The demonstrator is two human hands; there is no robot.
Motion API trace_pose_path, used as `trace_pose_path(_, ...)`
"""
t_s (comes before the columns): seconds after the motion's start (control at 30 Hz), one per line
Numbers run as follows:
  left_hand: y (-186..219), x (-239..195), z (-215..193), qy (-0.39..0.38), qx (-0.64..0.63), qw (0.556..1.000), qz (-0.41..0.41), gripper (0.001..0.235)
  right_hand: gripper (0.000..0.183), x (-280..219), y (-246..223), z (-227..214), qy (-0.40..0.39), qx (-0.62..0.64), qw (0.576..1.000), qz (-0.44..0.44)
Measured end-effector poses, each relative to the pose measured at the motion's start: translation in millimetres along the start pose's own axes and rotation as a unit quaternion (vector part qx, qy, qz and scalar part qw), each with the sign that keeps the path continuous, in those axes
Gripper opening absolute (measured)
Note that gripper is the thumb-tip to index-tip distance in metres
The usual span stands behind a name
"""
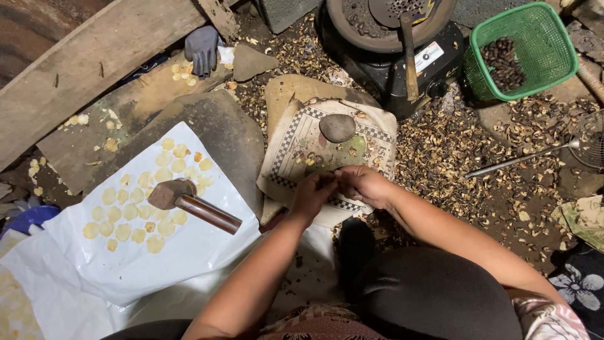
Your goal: The person flattens round slices of cassava on a white sheet using a hammer. They then grind roasted cassava pieces on a patterned board with a stone pestle. The person also stirs cassava in a pan on a portable stove and transfers the contents to a green basket.
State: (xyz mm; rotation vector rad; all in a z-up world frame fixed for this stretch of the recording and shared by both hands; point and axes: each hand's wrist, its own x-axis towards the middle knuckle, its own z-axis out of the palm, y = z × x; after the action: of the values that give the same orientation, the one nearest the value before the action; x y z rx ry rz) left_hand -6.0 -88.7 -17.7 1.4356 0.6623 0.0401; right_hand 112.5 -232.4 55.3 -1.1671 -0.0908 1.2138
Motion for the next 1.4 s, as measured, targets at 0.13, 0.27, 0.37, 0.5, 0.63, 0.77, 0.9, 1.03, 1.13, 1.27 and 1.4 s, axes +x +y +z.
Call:
trace_pose_path(0.13,13.2,-0.2,-2.8,0.007,0.041,0.999,0.027,0.019,0.027,-1.5,-28.3,-8.3,0.053,-0.19,0.98,-0.008)
trace_pose_path(0.27,35.1,-0.2,-25.6,0.021,-0.056,0.998,-0.014,0.02,0.03,15.4,-44.0,-33.4,0.134,-0.673,0.728,-0.007)
trace_pose_path(0.37,87.2,-21.4,-28.9,0.047,-0.212,0.972,-0.087,0.022,0.012,23.2,-22.3,-26.9,0.05,-0.605,0.778,-0.164)
trace_pose_path(0.5,81.6,-14.2,-40.7,0.065,-0.31,0.94,-0.128,0.021,0.02,5.5,-40.9,32.0,0.104,0.03,0.987,0.116)
trace_pose_path(0.63,109.4,-22.0,-42.5,0.062,-0.328,0.927,-0.17,0.028,0.021,21.1,-15.5,26.1,0.076,-0.664,0.742,-0.063)
trace_pose_path(0.77,77.3,-14.4,-52.5,0.01,-0.24,0.966,-0.098,0.041,0.025,27.5,-11.0,22.6,0.073,-0.689,0.718,-0.07)
trace_pose_path(0.9,33.0,6.3,-72.1,0.021,-0.215,0.969,-0.119,0.027,0.024,55.3,0.5,2.3,0.096,-0.683,0.723,-0.027)
trace_pose_path(1.03,64.2,-4.8,-85.6,0.063,-0.283,0.94,-0.179,0.015,0.006,75.1,-9.0,26.0,0.064,-0.581,0.786,-0.201)
trace_pose_path(1.13,69.4,-11.4,-99.5,0.01,-0.351,0.922,-0.165,0.03,0.009,104.7,20.7,40.0,0.084,-0.77,0.56,-0.295)
trace_pose_path(1.27,42.5,2.0,-109.4,-0.07,-0.49,0.86,-0.126,0.048,0.007,128.5,44.6,29.3,0.151,-0.78,0.521,-0.313)
trace_pose_path(1.4,58.9,-0.7,-116.2,-0.175,-0.518,0.834,-0.07,0.057,0.012,91.7,7.8,35.9,0.121,-0.796,0.554,-0.211)
